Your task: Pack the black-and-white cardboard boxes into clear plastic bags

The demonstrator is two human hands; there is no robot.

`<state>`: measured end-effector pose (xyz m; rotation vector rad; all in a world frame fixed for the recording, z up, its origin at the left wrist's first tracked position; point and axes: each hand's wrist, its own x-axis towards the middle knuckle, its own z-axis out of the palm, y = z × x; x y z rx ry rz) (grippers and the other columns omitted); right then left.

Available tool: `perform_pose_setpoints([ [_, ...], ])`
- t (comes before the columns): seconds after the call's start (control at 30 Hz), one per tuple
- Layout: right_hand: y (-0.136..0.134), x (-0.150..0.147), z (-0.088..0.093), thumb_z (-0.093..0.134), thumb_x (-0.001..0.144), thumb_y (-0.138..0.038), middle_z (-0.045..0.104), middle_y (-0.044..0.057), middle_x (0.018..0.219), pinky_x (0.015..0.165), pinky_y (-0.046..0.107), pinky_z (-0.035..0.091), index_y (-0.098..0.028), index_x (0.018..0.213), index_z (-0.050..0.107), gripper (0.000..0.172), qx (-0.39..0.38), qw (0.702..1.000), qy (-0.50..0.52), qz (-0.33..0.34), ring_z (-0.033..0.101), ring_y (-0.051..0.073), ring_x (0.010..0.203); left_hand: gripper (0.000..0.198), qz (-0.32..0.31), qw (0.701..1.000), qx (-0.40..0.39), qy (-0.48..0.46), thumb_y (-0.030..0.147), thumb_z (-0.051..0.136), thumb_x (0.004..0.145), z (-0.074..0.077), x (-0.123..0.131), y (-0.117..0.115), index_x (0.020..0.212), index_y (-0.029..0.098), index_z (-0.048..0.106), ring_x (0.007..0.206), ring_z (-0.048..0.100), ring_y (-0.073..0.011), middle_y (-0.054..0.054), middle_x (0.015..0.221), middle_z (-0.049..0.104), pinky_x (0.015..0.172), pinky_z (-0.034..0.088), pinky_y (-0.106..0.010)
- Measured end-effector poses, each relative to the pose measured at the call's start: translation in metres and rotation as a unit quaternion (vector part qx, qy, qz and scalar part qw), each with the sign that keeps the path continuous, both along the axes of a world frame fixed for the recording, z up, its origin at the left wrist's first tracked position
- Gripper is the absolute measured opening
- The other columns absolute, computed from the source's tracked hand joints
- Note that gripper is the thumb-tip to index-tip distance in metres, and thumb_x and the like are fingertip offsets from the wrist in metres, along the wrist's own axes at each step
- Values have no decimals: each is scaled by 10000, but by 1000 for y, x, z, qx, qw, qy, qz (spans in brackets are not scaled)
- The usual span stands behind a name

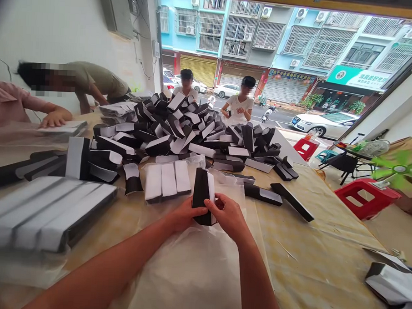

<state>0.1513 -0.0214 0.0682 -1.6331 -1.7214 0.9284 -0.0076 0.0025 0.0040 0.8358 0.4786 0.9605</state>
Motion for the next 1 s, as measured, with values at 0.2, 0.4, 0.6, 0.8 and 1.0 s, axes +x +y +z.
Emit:
perform_pose_setpoints([
  [0.2, -1, 3, 1, 563, 827, -636, 709, 80, 1026, 767, 330, 532, -164, 1356, 542, 709, -43, 999, 10, -10, 669, 222, 875, 561, 5, 1000, 7, -3, 373, 885, 663, -2, 0, 1, 1129, 147, 667, 1095, 658, -311, -148, 1149, 719, 952, 481, -425],
  [0.4, -9, 3, 6, 666, 787, -551, 628, 83, 1257, 853, 384, 544, -305, 1555, 241, 911, -17, 998, -16, 52, 668, 225, 969, 618, 16, 1000, -8, -13, 507, 848, 671, -1, 1, 1, 1148, 166, 654, 1094, 664, -321, -164, 1201, 699, 942, 491, -434],
  [0.6, -15, -5, 10, 649, 816, -432, 560, 62, 1406, 961, 429, 491, -355, 1544, 288, 817, 2, 994, -88, 72, 590, 272, 1174, 577, 10, 1000, -19, 18, 599, 795, 684, -5, 1, 1, 1035, 151, 695, 986, 692, -292, -126, 1002, 749, 932, 483, -415],
  [0.8, -15, -6, 11, 643, 818, -432, 474, 43, 1509, 1012, 442, 464, -364, 1547, 277, 818, 6, 992, -91, 84, 520, 280, 1284, 601, 10, 999, 1, 45, 647, 758, 694, -4, -2, -2, 1031, 153, 696, 948, 685, -267, -111, 978, 749, 910, 484, -392],
  [1.0, -12, -6, 6, 670, 803, -431, 447, 66, 1540, 1085, 464, 417, -331, 1544, 301, 834, 30, 993, -74, 86, 452, 285, 1378, 753, -11, 998, 18, 67, 779, 529, 787, -10, -2, 1, 1187, 158, 674, 1056, 652, -270, -124, 1103, 728, 959, 465, -396],
])
